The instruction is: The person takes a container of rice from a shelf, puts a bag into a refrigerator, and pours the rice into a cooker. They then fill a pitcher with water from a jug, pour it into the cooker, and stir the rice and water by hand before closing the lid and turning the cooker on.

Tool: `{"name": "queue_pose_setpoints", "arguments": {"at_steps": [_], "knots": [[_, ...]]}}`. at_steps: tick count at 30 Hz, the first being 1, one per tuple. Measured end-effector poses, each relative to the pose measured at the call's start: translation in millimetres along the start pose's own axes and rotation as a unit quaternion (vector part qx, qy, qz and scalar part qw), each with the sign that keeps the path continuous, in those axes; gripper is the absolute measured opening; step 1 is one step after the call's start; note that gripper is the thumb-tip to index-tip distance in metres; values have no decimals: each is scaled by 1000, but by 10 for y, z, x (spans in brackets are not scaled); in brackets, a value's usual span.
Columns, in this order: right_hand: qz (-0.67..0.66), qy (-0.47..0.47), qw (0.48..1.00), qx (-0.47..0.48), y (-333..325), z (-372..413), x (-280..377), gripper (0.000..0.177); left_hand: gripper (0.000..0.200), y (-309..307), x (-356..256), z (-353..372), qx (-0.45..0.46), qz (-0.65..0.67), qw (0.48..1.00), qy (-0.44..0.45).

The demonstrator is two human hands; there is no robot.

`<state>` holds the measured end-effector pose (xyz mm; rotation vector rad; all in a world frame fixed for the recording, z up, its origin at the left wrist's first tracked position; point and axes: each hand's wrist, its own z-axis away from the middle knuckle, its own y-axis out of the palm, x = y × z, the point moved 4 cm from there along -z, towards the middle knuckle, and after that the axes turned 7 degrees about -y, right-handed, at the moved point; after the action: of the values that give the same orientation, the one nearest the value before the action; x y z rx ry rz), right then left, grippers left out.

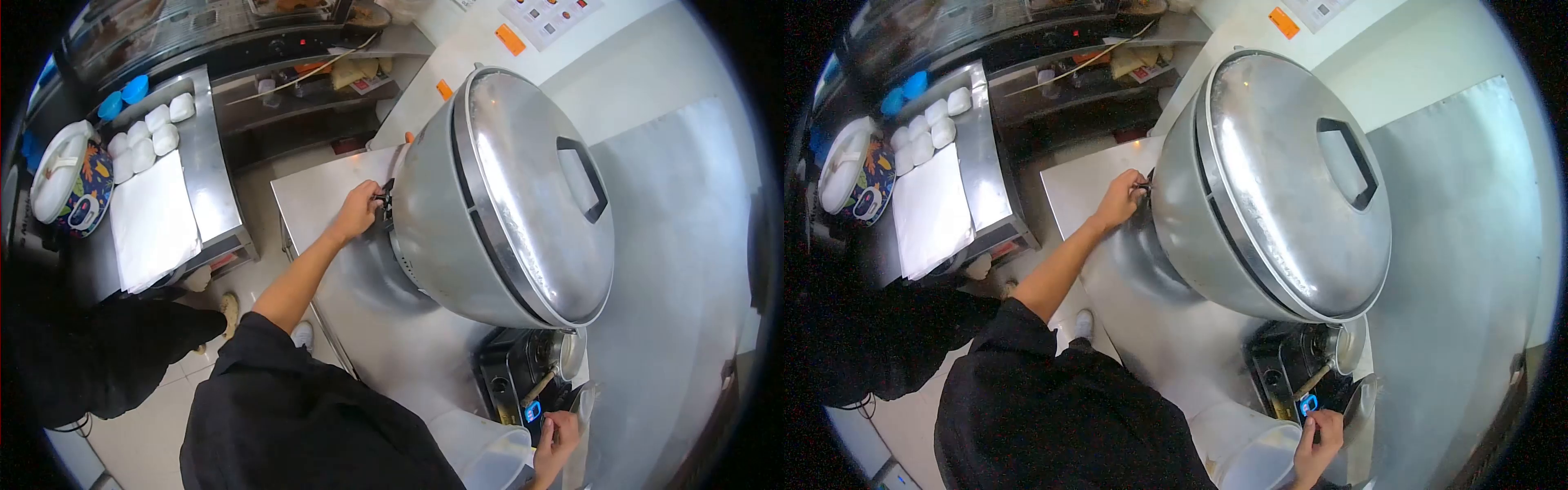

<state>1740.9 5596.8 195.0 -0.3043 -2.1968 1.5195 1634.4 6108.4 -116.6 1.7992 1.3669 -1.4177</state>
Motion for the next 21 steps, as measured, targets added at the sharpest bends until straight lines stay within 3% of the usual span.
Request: {"name": "queue_pose_setpoints", "arguments": {"at_steps": [2,8,9,12,16,19,21], "knots": [[2,6,1000,10,21,-1,33,7,15,-84,-75,34,2,-48,997,58],[27,-22,998,47,140,-125,165,8,13,68,275,-50,-10,117,968,-224],[16,9,996,92,156,-99,86,16,13,85,260,-56,-26,99,970,-219],[-19,18,998,52,338,-140,15,7,16,54,20,-33,-81,72,958,-267],[-17,-8,998,60,372,-230,131,8,16,86,71,-45,-40,72,957,-277],[-22,-6,998,62,384,-237,153,9,20,121,54,56,-30,181,947,-264],[-13,-3,998,65,374,-195,171,9,24,134,125,128,-38,165,969,-179]]}}
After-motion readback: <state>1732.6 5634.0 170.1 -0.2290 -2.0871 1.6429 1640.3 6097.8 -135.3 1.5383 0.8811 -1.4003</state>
